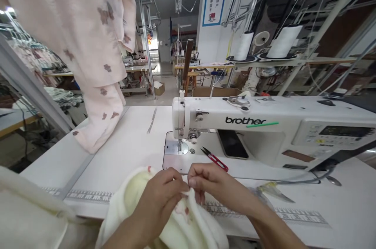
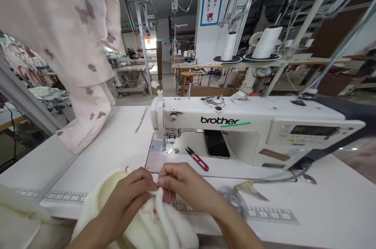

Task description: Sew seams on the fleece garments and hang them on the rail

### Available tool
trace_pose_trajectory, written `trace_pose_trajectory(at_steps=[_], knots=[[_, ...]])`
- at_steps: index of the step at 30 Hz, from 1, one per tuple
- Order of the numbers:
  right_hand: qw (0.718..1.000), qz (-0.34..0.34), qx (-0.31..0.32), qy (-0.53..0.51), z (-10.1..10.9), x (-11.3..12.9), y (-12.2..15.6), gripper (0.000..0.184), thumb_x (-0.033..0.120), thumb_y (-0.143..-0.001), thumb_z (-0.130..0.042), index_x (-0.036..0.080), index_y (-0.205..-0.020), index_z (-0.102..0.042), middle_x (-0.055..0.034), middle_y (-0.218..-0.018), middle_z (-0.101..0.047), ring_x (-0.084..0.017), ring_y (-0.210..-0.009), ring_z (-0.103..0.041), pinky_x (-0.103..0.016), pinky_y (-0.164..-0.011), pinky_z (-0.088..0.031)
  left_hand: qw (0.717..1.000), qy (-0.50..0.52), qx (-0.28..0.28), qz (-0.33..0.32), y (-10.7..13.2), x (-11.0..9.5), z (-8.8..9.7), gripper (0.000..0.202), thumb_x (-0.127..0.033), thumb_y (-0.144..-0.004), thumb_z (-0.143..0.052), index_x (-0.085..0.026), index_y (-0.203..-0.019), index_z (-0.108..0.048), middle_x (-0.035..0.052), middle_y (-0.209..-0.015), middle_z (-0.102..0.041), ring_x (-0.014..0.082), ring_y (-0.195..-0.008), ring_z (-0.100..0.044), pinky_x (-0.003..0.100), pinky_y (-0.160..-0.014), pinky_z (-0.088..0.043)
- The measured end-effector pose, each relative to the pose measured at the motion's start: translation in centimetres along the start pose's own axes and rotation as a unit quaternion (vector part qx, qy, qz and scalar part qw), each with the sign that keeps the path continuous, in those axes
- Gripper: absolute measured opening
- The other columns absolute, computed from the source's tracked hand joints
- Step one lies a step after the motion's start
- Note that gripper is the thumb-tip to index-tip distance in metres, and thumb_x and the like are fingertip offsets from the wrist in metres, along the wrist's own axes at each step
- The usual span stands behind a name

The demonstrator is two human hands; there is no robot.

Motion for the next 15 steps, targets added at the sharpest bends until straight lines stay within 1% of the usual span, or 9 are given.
trace_pose_trajectory(at_steps=[1, 3, 5, 7, 9, 11, 12, 13, 15], knots=[[0.998, -0.008, 0.039, -0.050, -0.8, -0.3, -0.4, 0.024, 0.038, -0.079, -0.058, 0.018, -0.068, -0.051, 0.0038, -0.056, -0.053, -0.010, -0.052, -0.051, -0.021, -0.052, -0.039, 1.000, 0.002, -0.011, -0.016, 0.1, -0.3, 0.3, 0.025, -0.004, -0.081, -0.042, -0.022, -0.087, -0.059, 0.0012, -0.083, -0.054, 0.0102, -0.071, -0.053, 0.019, -0.060, -0.041], [0.986, -0.020, 0.077, -0.146, -2.0, -1.0, -1.2, 0.034, 0.048, -0.072, -0.065, 0.017, -0.068, -0.051, 0.0046, -0.056, -0.050, -0.008, -0.048, -0.048, -0.019, -0.049, -0.038, 0.998, 0.018, -0.046, -0.027, 0.3, -0.4, 1.0, 0.025, -0.002, -0.080, -0.043, -0.022, -0.087, -0.058, 0.0017, -0.090, -0.053, 0.0087, -0.072, -0.053, 0.017, -0.060, -0.042], [0.968, -0.055, 0.062, -0.236, -2.9, -2.3, -1.8, 0.039, 0.049, -0.064, -0.072, 0.016, -0.070, -0.054, 0.0052, -0.058, -0.049, -0.005, -0.048, -0.043, -0.016, -0.047, -0.034, 0.995, 0.036, -0.081, -0.039, 0.7, -0.4, 1.5, 0.025, -0.002, -0.081, -0.043, -0.023, -0.088, -0.055, 0.0014, -0.097, -0.056, 0.0087, -0.080, -0.056, 0.017, -0.068, -0.045], [0.944, -0.112, 0.032, -0.308, -3.9, -3.9, -1.9, 0.040, 0.044, -0.056, -0.078, 0.015, -0.073, -0.057, 0.0051, -0.060, -0.049, -0.005, -0.049, -0.042, -0.016, -0.048, -0.035, 0.992, 0.046, -0.103, -0.057, 1.2, -0.4, 1.5, 0.024, -0.002, -0.082, -0.043, -0.023, -0.090, -0.052, 0.0004, -0.097, -0.059, 0.0095, -0.086, -0.057, 0.019, -0.075, -0.045], [0.935, -0.137, 0.015, -0.326, -4.6, -4.6, -1.6, 0.039, 0.044, -0.055, -0.077, 0.015, -0.073, -0.056, 0.0039, -0.062, -0.050, -0.007, -0.053, -0.045, -0.020, -0.053, -0.039, 0.990, 0.049, -0.121, -0.049, 1.6, 0.2, 1.4, 0.023, -0.003, -0.083, -0.041, -0.023, -0.092, -0.050, -0.0003, -0.092, -0.062, 0.0101, -0.087, -0.058, 0.020, -0.076, -0.046], [0.963, -0.090, -0.037, -0.250, -3.8, -4.0, -1.2, 0.035, 0.050, -0.068, -0.066, 0.017, -0.072, -0.054, 0.0029, -0.065, -0.050, -0.010, -0.058, -0.047, -0.023, -0.058, -0.041, 0.988, 0.036, -0.153, -0.005, 2.0, 1.6, 1.4, 0.021, -0.006, -0.083, -0.040, -0.023, -0.091, -0.051, -0.0004, -0.089, -0.062, 0.0104, -0.084, -0.059, 0.020, -0.074, -0.046], [0.980, -0.048, -0.082, -0.177, -2.9, -3.3, -0.8, 0.033, 0.050, -0.075, -0.058, 0.018, -0.073, -0.053, 0.0027, -0.066, -0.050, -0.011, -0.060, -0.047, -0.024, -0.060, -0.040, 0.985, 0.026, -0.171, 0.022, 2.2, 2.3, 1.4, 0.020, -0.007, -0.084, -0.041, -0.023, -0.090, -0.051, 0.0000, -0.089, -0.062, 0.0109, -0.084, -0.059, 0.021, -0.074, -0.046], [0.987, -0.002, -0.133, -0.091, -2.1, -2.3, -0.2, 0.030, 0.049, -0.080, -0.053, 0.019, -0.074, -0.052, 0.0027, -0.067, -0.051, -0.012, -0.062, -0.046, -0.024, -0.061, -0.039, 0.981, 0.017, -0.186, 0.047, 2.4, 2.9, 1.5, 0.019, -0.009, -0.084, -0.041, -0.022, -0.090, -0.052, 0.0004, -0.089, -0.061, 0.0115, -0.085, -0.059, 0.022, -0.074, -0.046], [0.971, 0.064, -0.219, 0.065, -1.2, -0.4, 1.1, 0.022, 0.042, -0.081, -0.052, 0.021, -0.080, -0.053, 0.0017, -0.072, -0.055, -0.014, -0.068, -0.048, -0.025, -0.063, -0.037, 0.977, 0.016, -0.196, 0.085, 2.4, 3.8, 1.3, 0.017, -0.012, -0.084, -0.041, -0.022, -0.089, -0.053, 0.0017, -0.091, -0.061, 0.0132, -0.087, -0.058, 0.024, -0.076, -0.046]])
Point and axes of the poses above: each hand's wrist, its own y-axis away from the middle knuckle, its own z-axis out of the back of the hand, x = y × z, the point moved 10 cm from there along -y, towards the middle knuckle
